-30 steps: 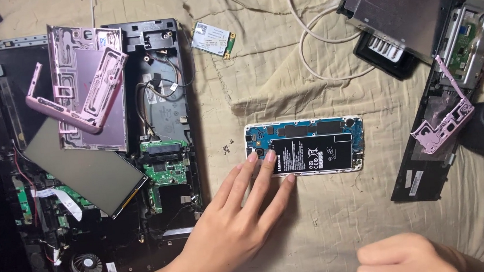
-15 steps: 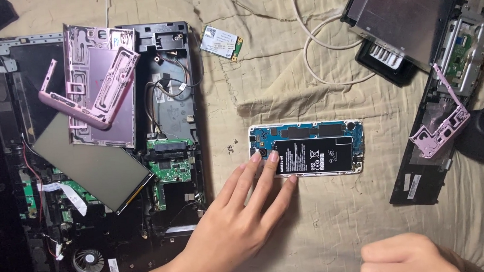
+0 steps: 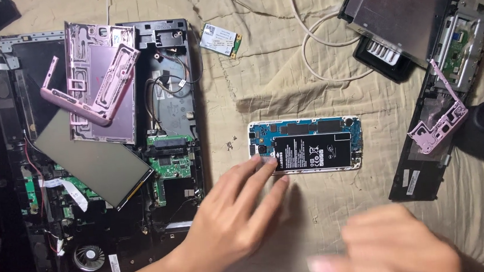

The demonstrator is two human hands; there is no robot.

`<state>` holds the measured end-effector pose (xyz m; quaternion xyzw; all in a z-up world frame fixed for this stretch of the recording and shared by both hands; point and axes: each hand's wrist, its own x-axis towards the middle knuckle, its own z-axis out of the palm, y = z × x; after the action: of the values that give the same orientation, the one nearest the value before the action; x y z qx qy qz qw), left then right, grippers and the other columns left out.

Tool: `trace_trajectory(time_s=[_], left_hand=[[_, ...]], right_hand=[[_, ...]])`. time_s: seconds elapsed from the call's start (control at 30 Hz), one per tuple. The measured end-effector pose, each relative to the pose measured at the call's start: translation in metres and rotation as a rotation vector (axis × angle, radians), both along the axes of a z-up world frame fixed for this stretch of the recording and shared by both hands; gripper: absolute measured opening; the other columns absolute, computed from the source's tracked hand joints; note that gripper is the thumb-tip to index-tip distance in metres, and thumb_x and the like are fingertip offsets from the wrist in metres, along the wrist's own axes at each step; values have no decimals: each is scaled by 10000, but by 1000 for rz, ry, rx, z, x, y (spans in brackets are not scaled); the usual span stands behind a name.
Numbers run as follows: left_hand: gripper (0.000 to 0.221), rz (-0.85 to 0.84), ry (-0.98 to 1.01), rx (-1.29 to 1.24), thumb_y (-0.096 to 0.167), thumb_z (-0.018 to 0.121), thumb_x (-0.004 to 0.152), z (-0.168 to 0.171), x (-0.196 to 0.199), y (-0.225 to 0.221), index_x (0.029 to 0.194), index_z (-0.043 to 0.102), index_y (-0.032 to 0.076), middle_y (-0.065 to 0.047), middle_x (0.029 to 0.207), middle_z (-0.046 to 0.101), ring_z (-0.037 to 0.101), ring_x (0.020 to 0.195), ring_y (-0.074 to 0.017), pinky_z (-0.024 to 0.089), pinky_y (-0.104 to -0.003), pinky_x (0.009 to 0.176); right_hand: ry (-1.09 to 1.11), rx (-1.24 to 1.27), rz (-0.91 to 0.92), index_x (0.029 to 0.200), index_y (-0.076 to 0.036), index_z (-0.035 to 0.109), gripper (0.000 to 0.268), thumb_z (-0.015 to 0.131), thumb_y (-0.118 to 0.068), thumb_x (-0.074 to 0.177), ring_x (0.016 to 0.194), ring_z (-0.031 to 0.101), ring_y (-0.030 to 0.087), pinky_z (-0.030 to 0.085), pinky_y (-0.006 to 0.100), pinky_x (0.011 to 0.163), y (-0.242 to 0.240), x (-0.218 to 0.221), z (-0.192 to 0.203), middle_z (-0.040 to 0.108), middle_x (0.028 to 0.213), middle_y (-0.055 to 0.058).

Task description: A person uses a plastic spudger tool to carefully seat connectors and manipulate components on a smartphone motherboard and battery assembly, with a disassembled laptop visible in the background.

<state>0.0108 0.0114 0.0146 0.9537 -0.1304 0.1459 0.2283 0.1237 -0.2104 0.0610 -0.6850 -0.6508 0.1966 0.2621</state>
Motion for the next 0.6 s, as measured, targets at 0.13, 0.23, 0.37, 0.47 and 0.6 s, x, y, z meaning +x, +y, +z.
trace_trajectory(time_s=[0.13, 0.23, 0.37, 0.47, 0.6], left_hand=[[154, 101, -209, -256, 74, 604, 1018, 14, 6, 6, 1049, 667, -64, -204, 1023, 705, 693, 925, -364, 584, -434, 783], [154, 115, -271, -260, 84, 598, 1022, 14, 4, 6, 997, 671, -50, -174, 940, 708, 679, 822, -322, 537, -393, 699], [178, 97, -314, -243, 63, 557, 1032, 14, 3, 5, 997, 684, -56, -165, 922, 726, 688, 799, -302, 514, -372, 667], [192, 79, -287, -222, 68, 551, 1041, 13, 2, 7, 1012, 691, -60, -167, 945, 724, 678, 819, -302, 510, -378, 688], [214, 69, -296, -208, 62, 512, 1049, 15, 2, 6, 1020, 688, -56, -158, 953, 728, 670, 812, -298, 496, -368, 688]], right_hand=[[193, 166, -364, 1036, -32, 742, 232, 575, -67, 879, 436, 483, 124, 462, 223, 507, 34, 7, 20, 523, 585, -7], [211, 117, -268, 1135, 44, 699, 286, 612, -24, 871, 441, 556, 127, 496, 243, 459, 36, 12, 15, 626, 640, 20], [262, 71, -246, 1161, 40, 661, 302, 640, -21, 865, 492, 655, 143, 586, 265, 529, 34, 5, 7, 742, 757, 52], [318, 33, -279, 1143, -10, 669, 269, 656, -48, 877, 485, 649, 122, 550, 244, 497, 37, 5, 9, 717, 688, -13], [294, -25, -338, 1245, -92, 663, 392, 665, -108, 853, 456, 632, 75, 554, 207, 517, 30, 6, 0, 758, 686, -99]])
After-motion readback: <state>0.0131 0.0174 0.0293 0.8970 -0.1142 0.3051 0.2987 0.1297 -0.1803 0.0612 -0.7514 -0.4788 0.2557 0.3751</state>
